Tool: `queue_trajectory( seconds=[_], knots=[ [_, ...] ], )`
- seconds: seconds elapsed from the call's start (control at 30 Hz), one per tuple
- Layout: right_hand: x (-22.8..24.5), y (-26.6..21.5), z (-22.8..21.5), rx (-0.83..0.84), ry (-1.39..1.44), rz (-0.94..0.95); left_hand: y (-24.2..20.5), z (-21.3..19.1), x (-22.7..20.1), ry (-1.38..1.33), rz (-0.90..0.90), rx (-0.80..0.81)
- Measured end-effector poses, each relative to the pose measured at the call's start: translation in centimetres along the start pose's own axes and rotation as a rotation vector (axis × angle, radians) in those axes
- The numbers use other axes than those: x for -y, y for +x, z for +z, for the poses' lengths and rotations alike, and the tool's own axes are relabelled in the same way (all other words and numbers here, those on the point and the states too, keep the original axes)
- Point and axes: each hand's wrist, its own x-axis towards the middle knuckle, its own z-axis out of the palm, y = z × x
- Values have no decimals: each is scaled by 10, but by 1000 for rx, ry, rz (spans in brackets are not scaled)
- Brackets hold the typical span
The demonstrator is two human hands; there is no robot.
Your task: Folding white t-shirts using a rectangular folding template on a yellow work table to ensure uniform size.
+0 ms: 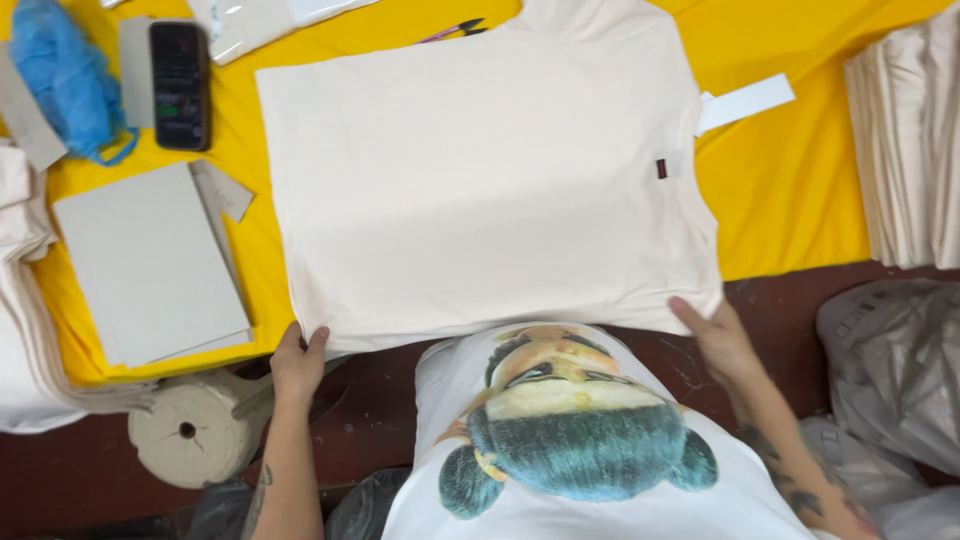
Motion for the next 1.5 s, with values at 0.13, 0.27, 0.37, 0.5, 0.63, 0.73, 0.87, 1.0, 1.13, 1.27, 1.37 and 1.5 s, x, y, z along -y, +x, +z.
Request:
queue_trajectory(
  seconds=[0.13,0.27,0.37,0.5,0.63,0.73,0.87,1.0,1.13,1.27,1.37,1.5],
  knots=[
    [-26,3,-48,246,-48,291,1,-24,4,-128,-124,136],
    [-58,20,-45,145,-420,369,33,-15,44,168,-154,183],
    [-57,32,-41,209,-1113,430,62,-13,34,326,109,-51],
    [-55,32,-46,-44,-901,223,132,12,-37,223,779,-315],
    [-33,30,-29,-206,-703,115,192,46,-161,86,1133,-312],
    [-64,36,-23,-285,-625,102,254,102,-228,-35,1254,-308],
    [-163,27,-40,-298,-765,58,221,104,-275,-107,1245,-198],
    [-271,-4,-70,-372,-807,458,251,58,-191,144,1140,-545],
    [-275,-41,-70,-447,-335,575,223,-50,-77,315,168,-569],
    [-254,1,-66,-532,-737,293,191,-77,-34,231,-123,-315],
    [-181,34,-62,-561,-735,-35,226,-57,5,353,-44,-488],
    [-115,64,-50,-598,-973,-808,236,-66,16,335,99,-627]
  ],
)
